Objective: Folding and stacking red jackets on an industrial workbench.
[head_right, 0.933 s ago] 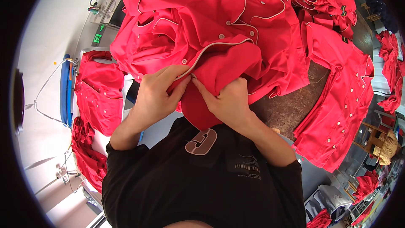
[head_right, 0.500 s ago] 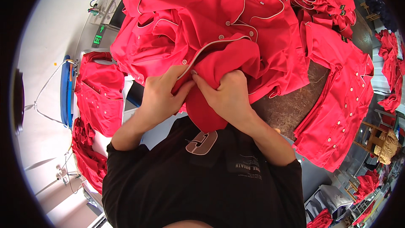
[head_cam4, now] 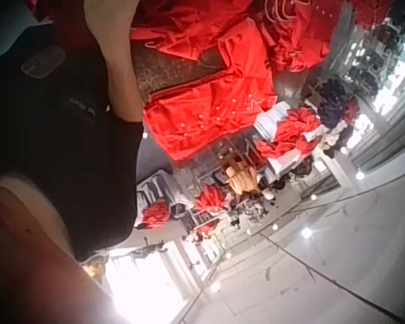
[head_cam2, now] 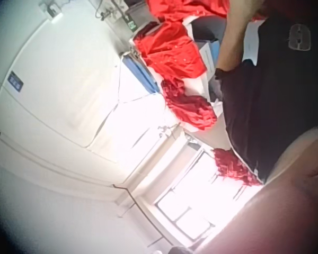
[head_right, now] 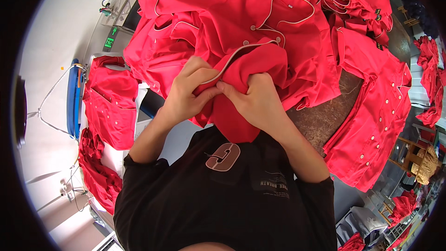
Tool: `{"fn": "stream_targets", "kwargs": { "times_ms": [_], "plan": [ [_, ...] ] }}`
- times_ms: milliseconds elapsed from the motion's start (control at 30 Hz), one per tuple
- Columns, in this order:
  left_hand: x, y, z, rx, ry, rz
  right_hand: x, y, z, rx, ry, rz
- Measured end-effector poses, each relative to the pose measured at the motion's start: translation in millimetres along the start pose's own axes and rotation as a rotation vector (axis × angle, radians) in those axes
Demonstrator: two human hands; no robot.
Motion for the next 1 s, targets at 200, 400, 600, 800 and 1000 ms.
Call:
{"fn": "stream_targets", "kwargs": {
  "times_ms": [200, 400, 600, 800, 1000],
  "plan": [
    [-4.9, -3.8, 5.0, -0.018, -0.026, 0.180, 8.3, -4.5, 3.8, 0.002, 0.091, 0.033],
    [-5.0, -8.0, 8.7, -0.045, 0.117, 0.325, 9.1, -8.2, 7.7, 0.104, 0.148, 0.093],
    [-7.1, -13.1, 9.0, 0.039, -0.031, 0.182, 18.5, -8.6, 1.5, 0.108, 0.038, 0.181],
    [-22.7, -20.7, 6.6, 0.112, -0.188, -0.265, 40.1, -28.6, -7.9, 0.216, -0.291, -0.365],
    [-21.7, -7.1, -11.3, 0.324, -0.060, -0.341, 50.0, -28.8, -20.1, 0.291, -0.178, -0.467]
  ]
}}
Point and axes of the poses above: each hand's wrist, its own z-axis away from the middle knuckle, its own y-axis out of the back of the hand, x = y × z, the point moved 4 cm from there along -z, towards the middle knuckle, and after that the axes turned 2 degrees about -z, right-handed, at the moved point
